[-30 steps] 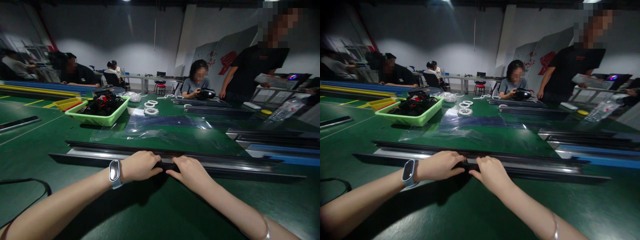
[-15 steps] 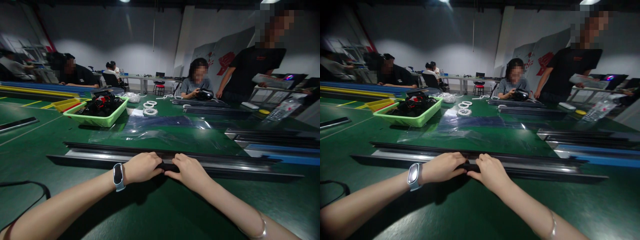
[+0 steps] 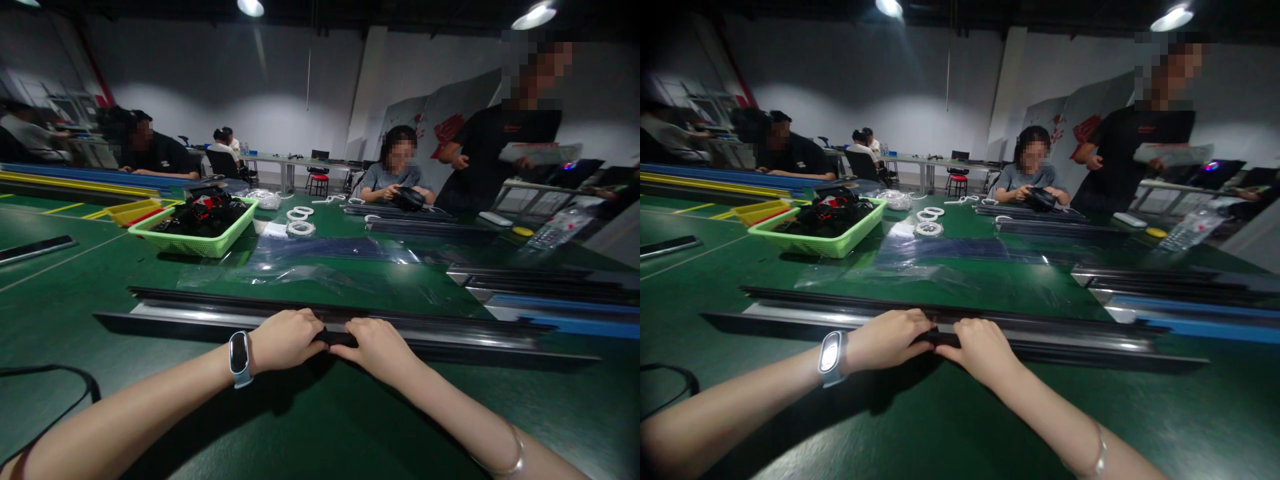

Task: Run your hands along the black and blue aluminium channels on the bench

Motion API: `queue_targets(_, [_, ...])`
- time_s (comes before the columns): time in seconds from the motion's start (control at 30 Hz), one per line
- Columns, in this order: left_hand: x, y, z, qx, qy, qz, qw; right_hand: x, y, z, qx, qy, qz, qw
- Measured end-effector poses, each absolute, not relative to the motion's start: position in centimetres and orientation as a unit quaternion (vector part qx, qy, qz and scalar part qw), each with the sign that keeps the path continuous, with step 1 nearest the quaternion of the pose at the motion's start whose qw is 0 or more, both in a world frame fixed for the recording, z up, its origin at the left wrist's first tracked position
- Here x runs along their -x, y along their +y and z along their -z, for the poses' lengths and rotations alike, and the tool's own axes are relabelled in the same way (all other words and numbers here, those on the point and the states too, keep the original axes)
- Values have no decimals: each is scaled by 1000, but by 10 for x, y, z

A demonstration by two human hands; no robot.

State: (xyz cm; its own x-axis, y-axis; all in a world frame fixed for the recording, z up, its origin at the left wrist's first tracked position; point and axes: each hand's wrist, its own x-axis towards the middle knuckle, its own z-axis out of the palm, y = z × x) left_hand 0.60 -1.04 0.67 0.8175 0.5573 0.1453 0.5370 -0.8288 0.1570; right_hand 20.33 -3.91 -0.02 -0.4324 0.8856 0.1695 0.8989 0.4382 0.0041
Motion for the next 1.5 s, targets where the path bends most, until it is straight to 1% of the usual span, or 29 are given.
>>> queue_targets(0.27, [-6, -11, -7, -950, 295, -90, 43, -211, -37, -16, 506, -858, 76, 45])
queue_targets(0.43, [-6, -12, -9, -949, 299, -90, 39, -215, -36, -7, 505, -859, 58, 55])
queue_targets(0.8, [-6, -12, -9, -948, 299, -92, 52, -215, -37, 2, 520, -848, 80, 59])
queue_targets(1.03, [-7, -13, -9, -948, 301, -92, 34, -214, -42, 4, 520, -843, 107, 83])
queue_targets(1.5, [-8, -16, -8, -954, 289, -87, -3, -214, -42, 7, 528, -839, 99, 83])
